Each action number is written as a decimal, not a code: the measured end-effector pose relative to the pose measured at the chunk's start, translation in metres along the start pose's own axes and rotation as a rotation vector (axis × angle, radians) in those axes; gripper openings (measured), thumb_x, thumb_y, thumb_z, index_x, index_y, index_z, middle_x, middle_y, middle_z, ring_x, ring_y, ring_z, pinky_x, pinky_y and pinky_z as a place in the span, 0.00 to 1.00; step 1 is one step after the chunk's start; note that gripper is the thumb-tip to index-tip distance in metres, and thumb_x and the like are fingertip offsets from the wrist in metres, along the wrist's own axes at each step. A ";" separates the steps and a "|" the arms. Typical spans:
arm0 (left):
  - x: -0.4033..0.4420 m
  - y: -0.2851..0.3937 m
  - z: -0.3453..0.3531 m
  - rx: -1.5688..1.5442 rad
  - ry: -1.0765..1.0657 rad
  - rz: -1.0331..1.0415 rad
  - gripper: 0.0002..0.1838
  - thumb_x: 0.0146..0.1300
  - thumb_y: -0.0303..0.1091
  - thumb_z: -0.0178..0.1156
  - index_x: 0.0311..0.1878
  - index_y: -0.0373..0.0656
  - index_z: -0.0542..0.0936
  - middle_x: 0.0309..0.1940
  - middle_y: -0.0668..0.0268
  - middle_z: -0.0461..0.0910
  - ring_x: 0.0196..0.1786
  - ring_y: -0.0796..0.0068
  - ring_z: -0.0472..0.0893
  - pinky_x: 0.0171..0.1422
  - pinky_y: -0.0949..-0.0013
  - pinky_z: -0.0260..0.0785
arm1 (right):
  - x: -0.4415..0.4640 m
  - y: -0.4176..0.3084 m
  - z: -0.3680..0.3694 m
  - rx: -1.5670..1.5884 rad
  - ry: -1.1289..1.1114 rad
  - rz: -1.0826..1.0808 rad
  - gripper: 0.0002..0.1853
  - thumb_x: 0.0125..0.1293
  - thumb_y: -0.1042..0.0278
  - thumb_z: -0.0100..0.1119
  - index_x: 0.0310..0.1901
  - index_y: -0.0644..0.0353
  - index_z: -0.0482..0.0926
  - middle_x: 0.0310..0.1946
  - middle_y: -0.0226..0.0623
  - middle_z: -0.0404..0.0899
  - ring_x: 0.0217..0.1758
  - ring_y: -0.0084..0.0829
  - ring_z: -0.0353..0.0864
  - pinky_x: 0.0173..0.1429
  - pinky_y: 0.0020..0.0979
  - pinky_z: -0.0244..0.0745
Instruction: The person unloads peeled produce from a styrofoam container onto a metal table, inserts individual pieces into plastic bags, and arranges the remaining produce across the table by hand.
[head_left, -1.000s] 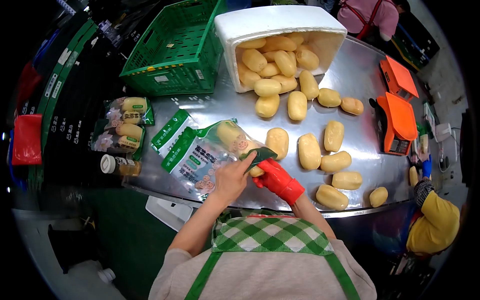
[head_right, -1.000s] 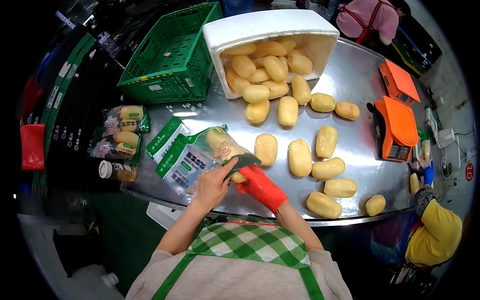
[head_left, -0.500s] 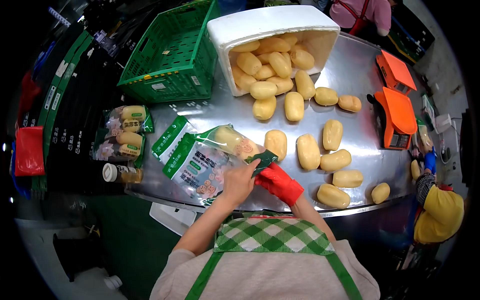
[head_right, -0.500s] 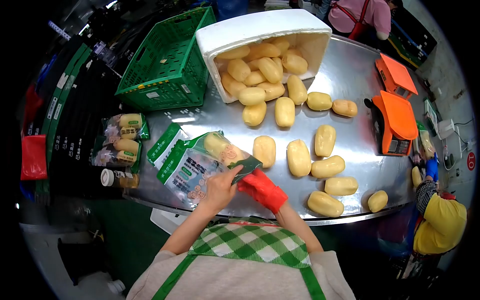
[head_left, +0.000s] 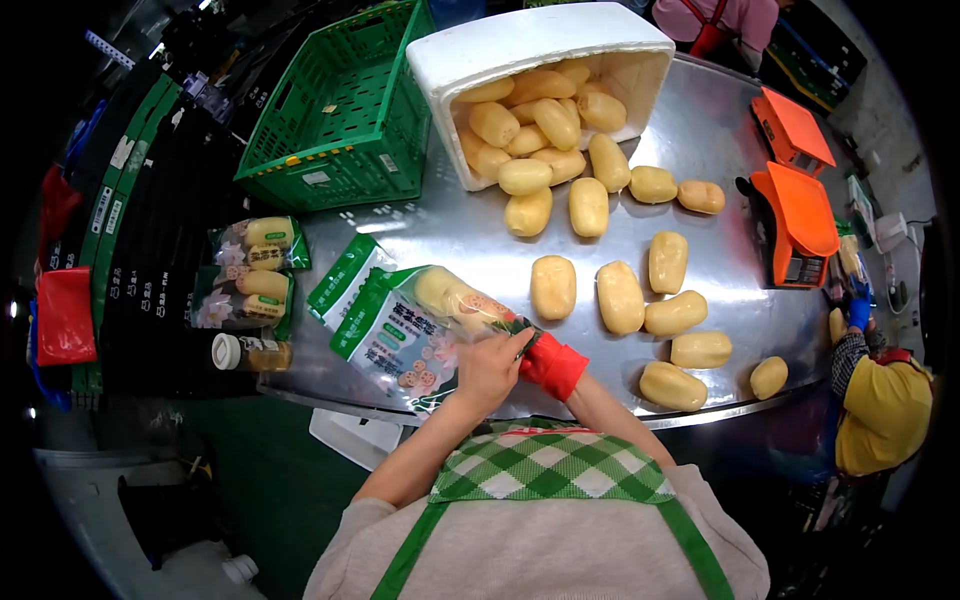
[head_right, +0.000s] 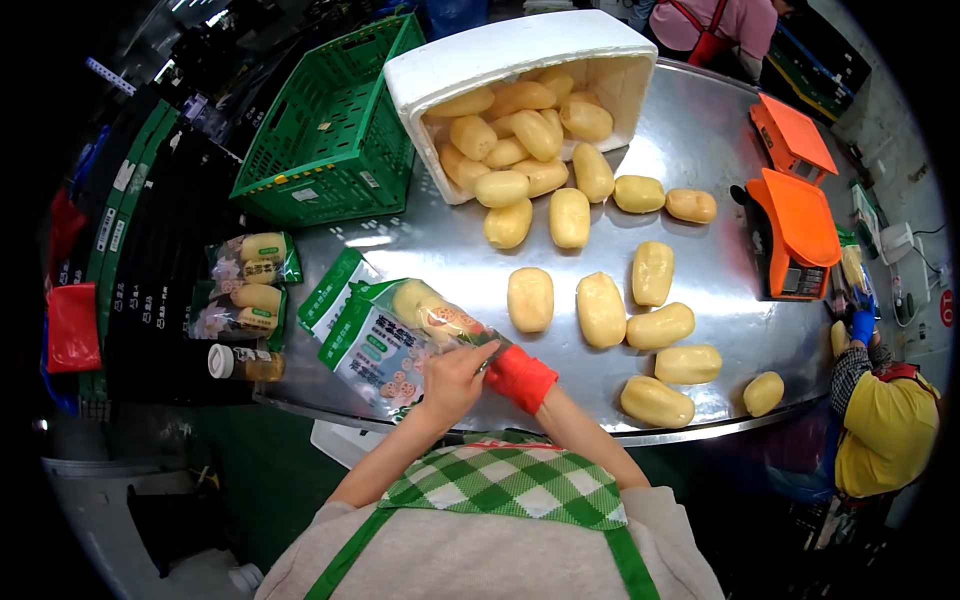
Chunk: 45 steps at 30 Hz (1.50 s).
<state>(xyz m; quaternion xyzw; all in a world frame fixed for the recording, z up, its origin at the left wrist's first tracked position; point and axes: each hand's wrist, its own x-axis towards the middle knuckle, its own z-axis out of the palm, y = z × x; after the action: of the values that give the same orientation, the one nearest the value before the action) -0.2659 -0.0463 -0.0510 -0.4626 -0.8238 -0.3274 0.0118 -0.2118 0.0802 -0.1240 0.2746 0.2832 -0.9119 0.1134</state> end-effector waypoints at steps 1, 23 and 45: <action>0.000 0.000 -0.004 -0.008 -0.005 0.009 0.23 0.48 0.21 0.63 0.51 0.47 0.84 0.29 0.59 0.82 0.32 0.57 0.82 0.36 0.58 0.75 | 0.011 0.010 -0.006 0.035 -0.040 0.015 0.12 0.75 0.50 0.49 0.42 0.47 0.75 0.27 0.22 0.72 0.26 0.18 0.69 0.25 0.22 0.61; -0.014 -0.008 -0.036 -0.233 0.210 -0.143 0.17 0.54 0.18 0.61 0.47 0.42 0.84 0.40 0.54 0.85 0.41 0.55 0.85 0.47 0.63 0.77 | 0.000 -0.020 0.052 -1.133 -0.089 -0.157 0.10 0.69 0.66 0.50 0.42 0.58 0.80 0.31 0.36 0.81 0.33 0.35 0.79 0.41 0.38 0.75; 0.088 -0.259 -0.234 -1.532 0.783 -0.390 0.12 0.70 0.24 0.49 0.52 0.27 0.74 0.50 0.48 0.81 0.52 0.54 0.82 0.64 0.50 0.75 | -0.029 -0.013 0.085 -1.558 0.256 -0.858 0.19 0.69 0.64 0.56 0.61 0.45 0.76 0.40 0.38 0.84 0.45 0.42 0.81 0.47 0.41 0.76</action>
<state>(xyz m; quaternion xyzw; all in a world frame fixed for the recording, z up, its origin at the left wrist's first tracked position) -0.5821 -0.2018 0.0238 -0.0493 -0.3792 -0.9208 -0.0763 -0.2299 0.0437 -0.0435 0.0900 0.9101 -0.3877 -0.1156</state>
